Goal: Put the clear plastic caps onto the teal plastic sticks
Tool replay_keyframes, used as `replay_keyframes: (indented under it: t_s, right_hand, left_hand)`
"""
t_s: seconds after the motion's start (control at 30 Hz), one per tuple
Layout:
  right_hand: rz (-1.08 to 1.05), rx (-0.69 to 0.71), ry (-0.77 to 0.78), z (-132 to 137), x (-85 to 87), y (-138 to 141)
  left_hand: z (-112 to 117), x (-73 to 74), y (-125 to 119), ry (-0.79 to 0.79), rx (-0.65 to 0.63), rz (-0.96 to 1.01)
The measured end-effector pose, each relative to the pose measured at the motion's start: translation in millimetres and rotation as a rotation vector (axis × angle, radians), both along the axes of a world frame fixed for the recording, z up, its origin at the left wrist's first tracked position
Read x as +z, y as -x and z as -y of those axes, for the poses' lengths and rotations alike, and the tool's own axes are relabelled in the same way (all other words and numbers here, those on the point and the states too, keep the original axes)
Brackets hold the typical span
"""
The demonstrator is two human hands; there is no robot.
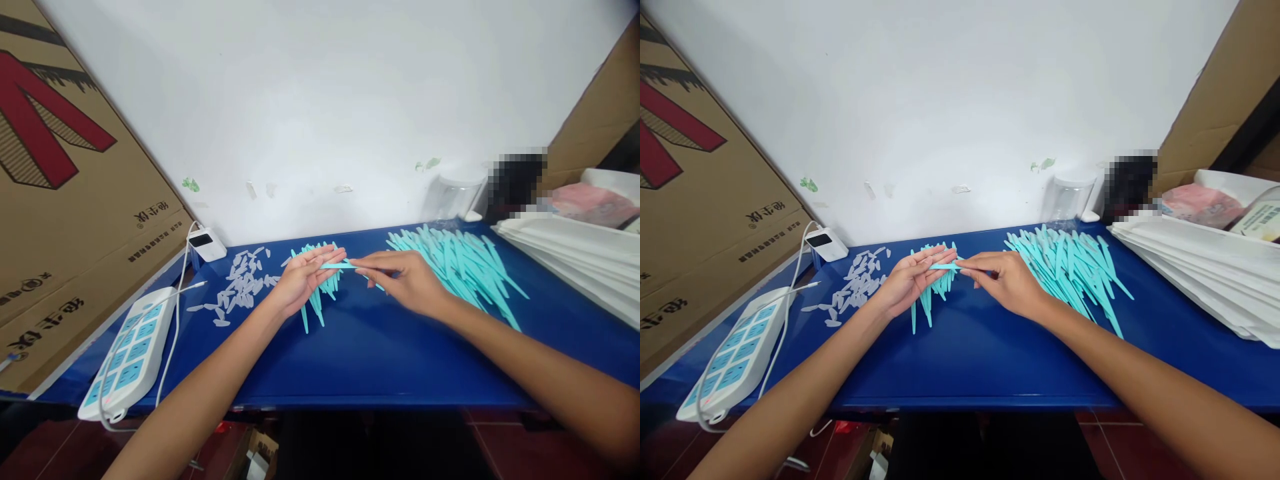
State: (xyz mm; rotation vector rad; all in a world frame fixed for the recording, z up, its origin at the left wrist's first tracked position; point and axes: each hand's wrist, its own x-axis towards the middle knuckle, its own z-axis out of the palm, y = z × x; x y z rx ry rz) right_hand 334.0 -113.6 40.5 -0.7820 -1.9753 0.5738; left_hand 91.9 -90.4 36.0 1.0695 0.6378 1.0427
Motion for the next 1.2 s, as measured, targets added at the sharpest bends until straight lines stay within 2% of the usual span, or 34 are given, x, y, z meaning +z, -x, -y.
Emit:
replay_keyframes:
  t_s: [0.13, 0.37, 0.5, 0.6, 0.67, 0.77, 0.87, 0.93, 1.03, 1.1, 1.2]
  right_hand:
    - [-0.028, -0.008, 0.056, 2, -0.8, 1]
    - [0.005, 0.008, 0.048, 2, -0.1, 1]
    - [0.063, -0.012, -0.055, 1, -0.2, 1]
    - [0.134, -0.082, -0.159, -1, 3.1, -3]
    - [0.177, -0.176, -0.199, -5, 8.1, -10]
    - [0.259, -0.431, -0.187, -17, 18.2, -31]
    - [0.516, -0.759, -0.153, -32, 26.9, -62]
    - [0.664, -0.884, -0.116, -39, 29.7, -81]
    - [0.786, -0.916, -0.087, -43, 28.9, -98]
    - [0.847, -0.902, -0.028, -42, 25.4, -99]
    - [0.888, -0.892, 0.083, -39, 16.8, -86]
  left_hand:
    - [2, -0.3, 1, -0.035, -0.017, -0.022]
    - [5, -1.5, -2, -0.032, -0.029, -0.063]
    - [8, 3.8, -3, -0.042, -0.058, -0.080]
    - [9, 5.7, -4, -0.089, -0.063, -0.145]
    - [6, 3.6, -4, -0.142, 0.028, -0.193]
    - [-6, -2.3, 0, -0.228, 0.276, -0.263]
    - [-18, -6.2, 9, -0.326, 0.509, -0.379]
    - [-22, -6.5, 13, -0.388, 0.587, -0.462]
    - [-20, -4.2, 17, -0.476, 0.644, -0.569]
    - [-17, -1.0, 18, -0.540, 0.682, -0.664]
    - [-16, 7.0, 26, -0.659, 0.717, -0.988]
